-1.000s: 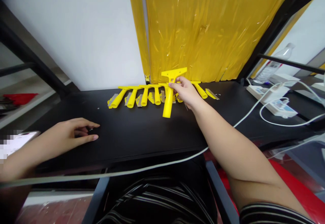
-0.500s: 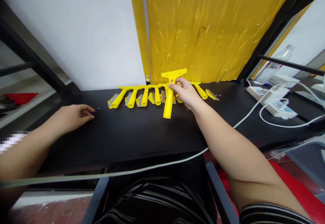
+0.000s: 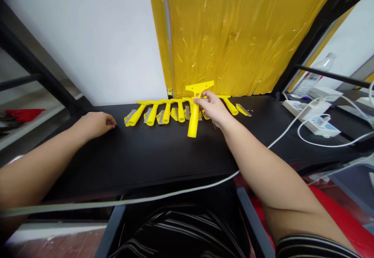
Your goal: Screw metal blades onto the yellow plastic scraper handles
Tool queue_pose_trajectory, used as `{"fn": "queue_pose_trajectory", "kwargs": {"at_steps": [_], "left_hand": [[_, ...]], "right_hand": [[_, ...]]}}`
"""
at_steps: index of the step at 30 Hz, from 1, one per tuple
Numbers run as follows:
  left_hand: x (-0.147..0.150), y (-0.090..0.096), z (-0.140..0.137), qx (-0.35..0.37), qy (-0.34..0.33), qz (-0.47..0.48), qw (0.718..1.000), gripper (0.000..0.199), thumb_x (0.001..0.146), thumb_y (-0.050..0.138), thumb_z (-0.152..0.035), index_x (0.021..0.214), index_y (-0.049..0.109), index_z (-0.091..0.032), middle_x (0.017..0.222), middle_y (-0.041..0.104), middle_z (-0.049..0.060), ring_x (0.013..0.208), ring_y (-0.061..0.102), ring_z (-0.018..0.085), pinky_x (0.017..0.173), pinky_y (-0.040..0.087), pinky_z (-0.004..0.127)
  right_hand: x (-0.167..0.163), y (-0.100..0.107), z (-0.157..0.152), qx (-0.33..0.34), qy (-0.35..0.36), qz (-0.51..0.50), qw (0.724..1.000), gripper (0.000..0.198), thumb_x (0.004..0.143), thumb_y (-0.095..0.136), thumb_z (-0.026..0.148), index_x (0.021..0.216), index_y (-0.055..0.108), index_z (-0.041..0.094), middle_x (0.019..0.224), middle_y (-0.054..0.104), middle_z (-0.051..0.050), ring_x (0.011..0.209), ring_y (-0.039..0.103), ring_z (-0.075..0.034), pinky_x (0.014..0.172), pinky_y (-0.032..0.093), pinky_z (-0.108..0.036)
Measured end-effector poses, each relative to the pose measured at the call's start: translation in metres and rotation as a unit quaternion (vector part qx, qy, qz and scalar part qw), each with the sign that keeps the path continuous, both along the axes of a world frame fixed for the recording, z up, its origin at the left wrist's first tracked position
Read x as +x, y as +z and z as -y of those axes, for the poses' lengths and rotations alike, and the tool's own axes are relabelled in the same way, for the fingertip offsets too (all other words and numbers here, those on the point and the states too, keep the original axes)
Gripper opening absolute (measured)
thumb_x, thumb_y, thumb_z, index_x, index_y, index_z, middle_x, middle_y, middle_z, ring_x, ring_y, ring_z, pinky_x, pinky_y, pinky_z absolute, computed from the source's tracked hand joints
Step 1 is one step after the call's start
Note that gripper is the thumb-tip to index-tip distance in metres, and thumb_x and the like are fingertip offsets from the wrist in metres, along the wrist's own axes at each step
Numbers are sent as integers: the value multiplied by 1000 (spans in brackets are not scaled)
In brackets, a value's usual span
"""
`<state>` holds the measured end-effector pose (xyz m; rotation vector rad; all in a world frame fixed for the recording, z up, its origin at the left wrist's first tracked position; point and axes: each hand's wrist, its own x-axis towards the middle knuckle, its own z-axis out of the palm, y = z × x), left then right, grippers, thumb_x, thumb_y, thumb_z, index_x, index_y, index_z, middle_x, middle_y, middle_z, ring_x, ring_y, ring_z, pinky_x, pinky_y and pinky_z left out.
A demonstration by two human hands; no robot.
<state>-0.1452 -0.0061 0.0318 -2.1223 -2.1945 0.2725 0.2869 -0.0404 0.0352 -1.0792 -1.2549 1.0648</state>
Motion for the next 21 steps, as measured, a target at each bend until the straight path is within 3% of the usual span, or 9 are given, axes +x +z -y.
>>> {"fn": "queue_pose_trajectory", "kwargs": {"at_steps": [6, 13, 21], "left_hand": [[-1, 7, -10, -9, -4, -6, 1000, 21, 76, 72, -21, 94, 82, -22, 111, 83, 8, 103, 73, 32, 78, 52, 32], [-9, 14, -17, -42, 6, 44, 998, 18, 74, 74, -24, 90, 81, -22, 86, 82, 0, 84, 74, 20, 71, 49, 25], [-2, 9, -12, 2, 4, 44, 999, 17, 68, 77, -31, 83, 79, -23, 91, 81, 2, 86, 69, 23, 69, 45, 28]], "right_hand": [[0, 0, 1, 5, 2, -5, 1000, 30, 77, 81, 29, 87, 53, 24, 72, 56, 1, 55, 43, -11, 41, 15, -20], [2, -1, 0, 13, 7, -6, 1000, 31, 76, 82, 30, 88, 53, 24, 73, 56, 1, 55, 42, -11, 41, 15, -20], [3, -1, 0, 12, 12, 10, 1000, 34, 76, 82, 35, 90, 53, 25, 76, 58, 0, 59, 48, -12, 41, 17, -21]]}}
